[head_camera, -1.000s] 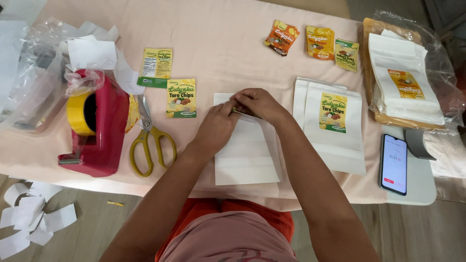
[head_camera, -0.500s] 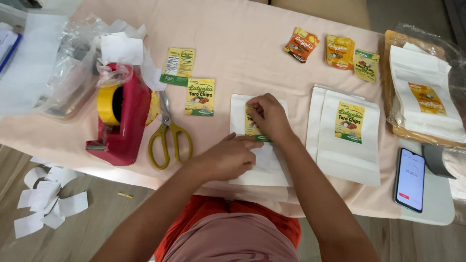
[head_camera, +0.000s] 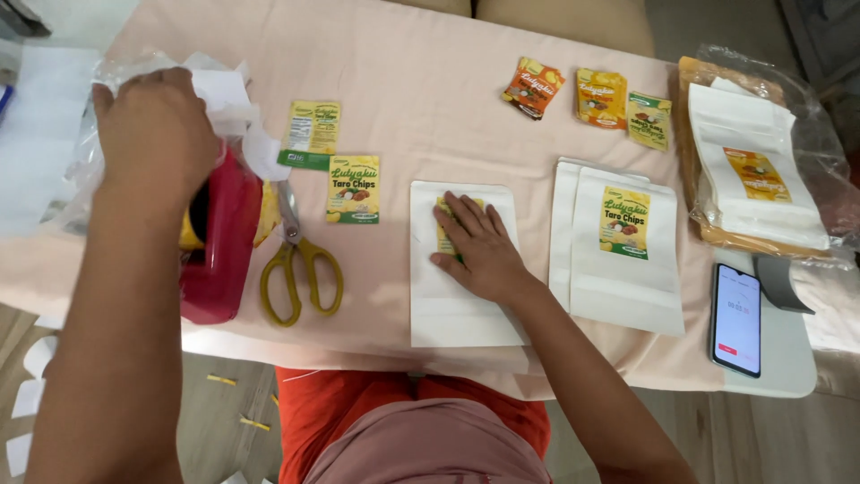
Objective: The person applies printed labels to white pouches on a table. They peel the backing from each label, position it on a pouch, and smooth it down, repeating the process for several pouches.
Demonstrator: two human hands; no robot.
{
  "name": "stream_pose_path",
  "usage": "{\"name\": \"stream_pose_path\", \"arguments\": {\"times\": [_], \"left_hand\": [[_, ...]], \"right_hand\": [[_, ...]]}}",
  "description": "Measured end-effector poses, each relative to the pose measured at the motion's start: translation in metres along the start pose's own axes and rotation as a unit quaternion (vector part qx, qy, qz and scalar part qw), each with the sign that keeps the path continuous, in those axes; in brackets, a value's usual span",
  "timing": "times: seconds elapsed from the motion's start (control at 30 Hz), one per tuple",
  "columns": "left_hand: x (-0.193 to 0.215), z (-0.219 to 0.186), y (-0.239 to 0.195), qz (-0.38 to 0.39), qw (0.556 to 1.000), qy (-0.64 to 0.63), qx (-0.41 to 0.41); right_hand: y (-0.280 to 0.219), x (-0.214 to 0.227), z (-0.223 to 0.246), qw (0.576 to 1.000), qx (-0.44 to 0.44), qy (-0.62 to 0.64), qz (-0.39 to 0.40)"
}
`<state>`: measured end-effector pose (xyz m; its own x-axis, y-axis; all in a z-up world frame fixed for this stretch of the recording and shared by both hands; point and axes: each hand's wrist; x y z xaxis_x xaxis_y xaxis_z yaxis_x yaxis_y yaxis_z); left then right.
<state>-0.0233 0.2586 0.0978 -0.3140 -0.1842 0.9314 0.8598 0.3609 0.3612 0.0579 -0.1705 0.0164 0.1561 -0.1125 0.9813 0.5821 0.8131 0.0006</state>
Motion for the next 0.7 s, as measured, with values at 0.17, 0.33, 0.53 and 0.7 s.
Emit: {"name": "stream_pose_path", "arguments": {"times": [0.17, 0.33, 0.53, 0.7], "left_hand": [[0.038, -0.105, -0.075, 0.058, 0.942, -0.311, -0.112], [0.031, -0.178, -0.134, 0.354, 0.775, -0.523, -0.025], [-0.007, -0.201, -0.139, 0.208, 0.814, -0.540, 0.050], [-0.005, -0.207, -0.130, 0.216, 0.821, -0.516, 0.114]], "right_hand": [[-0.030, 0.025, 0.010, 0.957, -0.132, 0.225, -0.130], [-0.054, 0.052, 0.033, 0.917, -0.321, 0.215, -0.098], [-0.054, 0.009, 0.004, 0.880, -0.274, 0.341, -0.182], [-0.056, 0.020, 0.027, 0.775, -0.231, 0.532, -0.250]]}}
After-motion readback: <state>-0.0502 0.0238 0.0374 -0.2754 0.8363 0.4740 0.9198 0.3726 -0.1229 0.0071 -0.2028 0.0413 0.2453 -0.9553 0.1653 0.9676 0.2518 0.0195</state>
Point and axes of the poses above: each hand's wrist, its own y-axis towards the middle knuckle, its own x-axis out of the back of the hand, z = x × y, and after that the axes turned 7 degrees about -y, right-handed
